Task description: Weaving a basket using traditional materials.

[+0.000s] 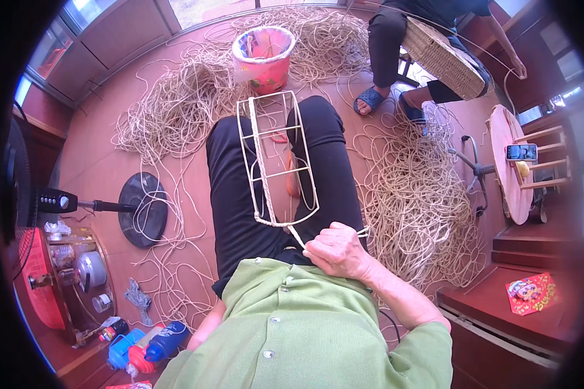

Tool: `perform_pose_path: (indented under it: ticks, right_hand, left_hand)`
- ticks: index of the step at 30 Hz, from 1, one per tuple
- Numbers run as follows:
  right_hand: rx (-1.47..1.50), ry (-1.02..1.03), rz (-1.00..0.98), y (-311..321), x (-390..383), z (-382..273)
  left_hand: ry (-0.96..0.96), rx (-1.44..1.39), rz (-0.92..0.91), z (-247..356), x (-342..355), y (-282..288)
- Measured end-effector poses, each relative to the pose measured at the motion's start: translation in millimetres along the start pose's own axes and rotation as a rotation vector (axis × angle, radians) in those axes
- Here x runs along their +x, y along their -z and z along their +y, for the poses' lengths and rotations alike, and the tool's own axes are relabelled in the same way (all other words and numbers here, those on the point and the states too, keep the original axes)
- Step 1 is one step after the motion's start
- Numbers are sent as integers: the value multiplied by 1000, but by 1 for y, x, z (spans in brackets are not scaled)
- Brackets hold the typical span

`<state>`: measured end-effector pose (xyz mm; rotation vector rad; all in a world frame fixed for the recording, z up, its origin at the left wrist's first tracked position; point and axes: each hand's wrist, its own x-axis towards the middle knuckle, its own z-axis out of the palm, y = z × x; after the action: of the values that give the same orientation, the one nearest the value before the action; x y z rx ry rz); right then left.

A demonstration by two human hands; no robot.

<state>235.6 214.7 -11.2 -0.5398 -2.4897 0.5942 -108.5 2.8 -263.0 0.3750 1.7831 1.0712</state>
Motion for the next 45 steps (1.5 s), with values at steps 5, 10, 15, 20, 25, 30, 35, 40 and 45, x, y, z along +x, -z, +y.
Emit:
perform_pose_path:
  ticks: [5, 10, 15, 20, 25, 30, 35, 40, 45]
  right_hand:
    - [-10, 36, -24, 0, -1, 4]
    - [22, 15, 5, 6, -6, 8]
    - [85, 26, -32, 6, 7, 14]
    - [107, 114, -43, -3, 20, 6]
    - [90, 14, -54, 3, 21, -10]
    - [371, -188, -76, -5, 25, -19]
    - [361, -220, -75, 3, 23, -18]
    - [181, -126, -48, 10, 23, -16]
    - [236, -136, -65, 17, 29, -17]
  left_hand:
    - [-5, -49, 182, -9, -40, 29]
    - [0, -135, 458, -26, -102, 62]
    - [-5, -166, 563, -28, -124, 59]
    - [-45, -122, 445, 0, -79, 43]
    - [-51, -82, 267, 20, -49, 0]
    - [-663, 124, 354, 193, -86, -57]
    - [-1227, 531, 88, 252, -101, -108]
    - [-1296, 654, -35, 250, -88, -138]
    - [-1299, 596, -88, 254, -77, -145]
